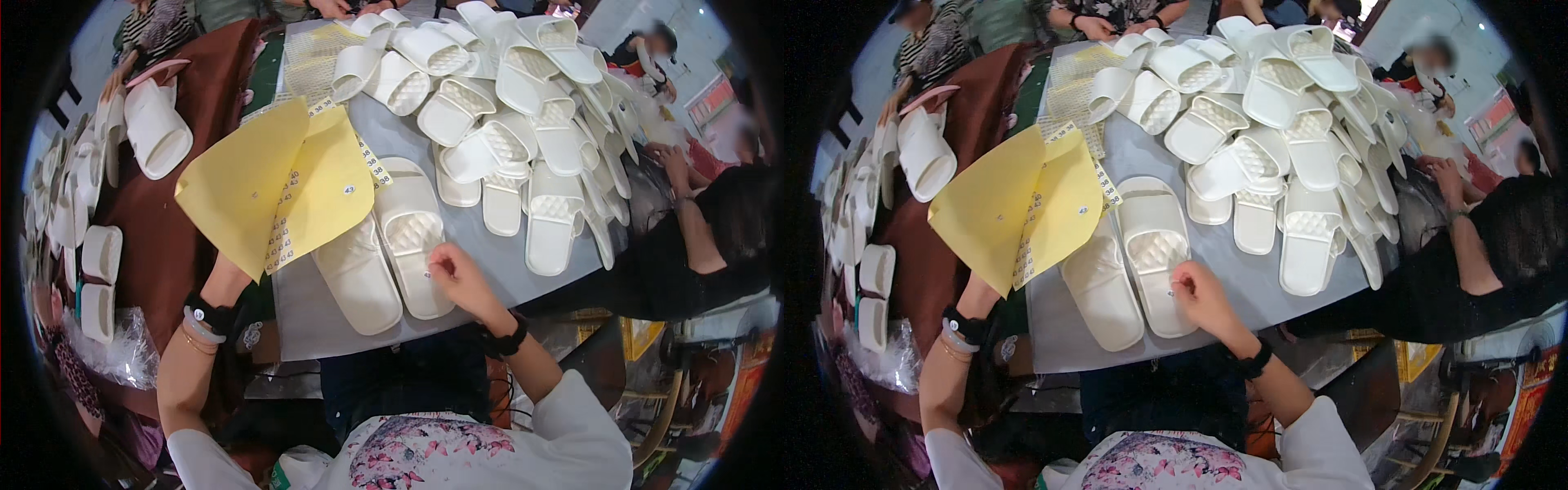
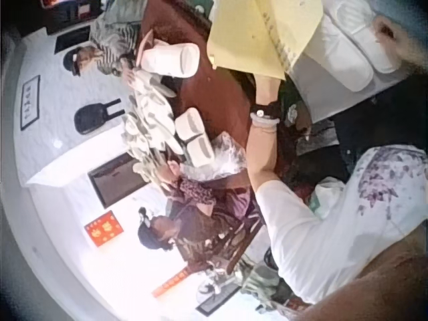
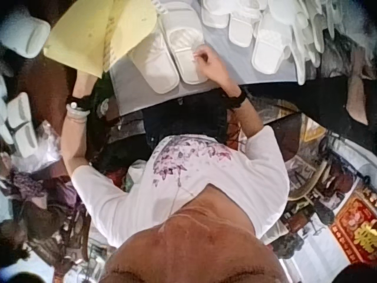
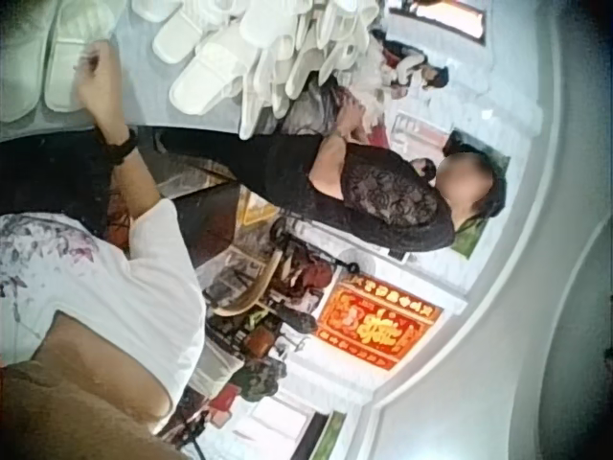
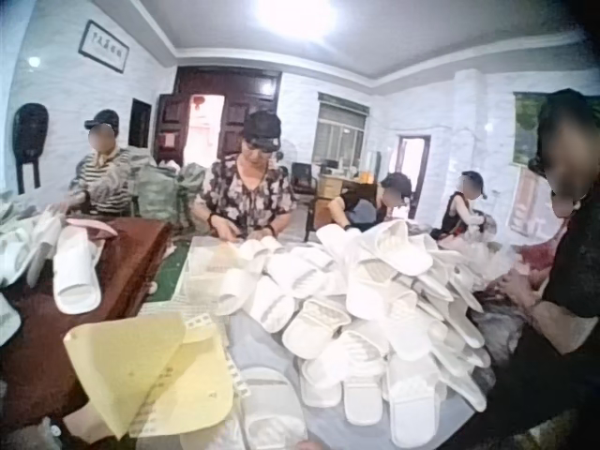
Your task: Applying size labels to white slippers in a manufacturing setting.
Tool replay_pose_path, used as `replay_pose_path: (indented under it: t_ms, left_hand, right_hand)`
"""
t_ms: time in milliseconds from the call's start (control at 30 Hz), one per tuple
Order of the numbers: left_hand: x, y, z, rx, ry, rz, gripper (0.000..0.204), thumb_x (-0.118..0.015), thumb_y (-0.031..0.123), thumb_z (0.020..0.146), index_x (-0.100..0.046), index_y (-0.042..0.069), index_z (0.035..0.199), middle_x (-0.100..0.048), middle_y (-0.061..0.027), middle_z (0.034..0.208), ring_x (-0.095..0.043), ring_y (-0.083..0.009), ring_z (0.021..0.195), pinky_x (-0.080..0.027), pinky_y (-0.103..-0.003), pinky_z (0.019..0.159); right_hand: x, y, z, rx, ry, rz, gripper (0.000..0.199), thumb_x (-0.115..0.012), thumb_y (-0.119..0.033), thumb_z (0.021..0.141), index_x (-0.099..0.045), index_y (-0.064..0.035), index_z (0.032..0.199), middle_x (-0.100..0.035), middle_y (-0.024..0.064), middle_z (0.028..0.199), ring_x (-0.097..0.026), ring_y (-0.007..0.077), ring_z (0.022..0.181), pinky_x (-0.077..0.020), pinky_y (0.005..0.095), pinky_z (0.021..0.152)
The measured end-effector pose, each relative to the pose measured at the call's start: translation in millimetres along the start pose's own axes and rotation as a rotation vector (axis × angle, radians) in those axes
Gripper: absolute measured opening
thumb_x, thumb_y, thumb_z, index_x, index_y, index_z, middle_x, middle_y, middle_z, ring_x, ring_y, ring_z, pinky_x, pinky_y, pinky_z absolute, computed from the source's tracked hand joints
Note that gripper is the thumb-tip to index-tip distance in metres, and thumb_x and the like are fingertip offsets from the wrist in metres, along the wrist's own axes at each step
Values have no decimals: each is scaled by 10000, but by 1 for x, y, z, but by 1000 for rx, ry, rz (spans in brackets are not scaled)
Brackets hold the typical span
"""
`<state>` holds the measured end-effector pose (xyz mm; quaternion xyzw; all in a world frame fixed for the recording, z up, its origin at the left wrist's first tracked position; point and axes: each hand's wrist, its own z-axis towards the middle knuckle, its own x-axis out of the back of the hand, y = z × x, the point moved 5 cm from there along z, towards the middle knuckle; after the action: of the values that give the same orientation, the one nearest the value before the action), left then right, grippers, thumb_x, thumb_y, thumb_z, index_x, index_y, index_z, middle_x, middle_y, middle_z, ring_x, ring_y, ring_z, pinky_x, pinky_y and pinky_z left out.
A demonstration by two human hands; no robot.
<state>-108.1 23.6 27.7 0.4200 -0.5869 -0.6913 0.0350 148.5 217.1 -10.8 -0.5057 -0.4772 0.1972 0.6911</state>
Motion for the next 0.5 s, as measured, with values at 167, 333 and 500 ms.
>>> replay_pose_path:
  t_ms: [167, 333, 500]
  left_hand:
    - [2, 2, 4, -95, -74, 133, 373, -496, 162, 896, -414, 60, 1246, -499, -81, 1199, -545, -204, 1031, -490, -341, 843]
    - [-7, -2, 3, -2, -47, -29, 394, -490, 185, 901, -399, 56, 1262, -489, -89, 1215, -539, -203, 1042, -484, -338, 854]
    - [-16, -2, 0, 39, -32, -95, 415, -484, 208, 906, -384, 51, 1278, -479, -97, 1231, -532, -201, 1052, -478, -335, 865]
  right_hand:
    - [57, -60, -37, 74, 536, 529, 158, -466, -161, 901, -502, -16, 952, -508, 54, 831, -493, 130, 753, -414, 271, 691]
    - [74, -192, -119, 1388, 364, 1237, 265, -541, -179, 792, -459, -50, 1008, -406, 89, 1050, -423, 220, 1007, -375, 427, 913]
    - [68, -233, -157, 1925, 665, 1008, 184, -527, 5, 743, -495, 18, 924, -369, 116, 1000, -461, 251, 928, -440, 377, 894]
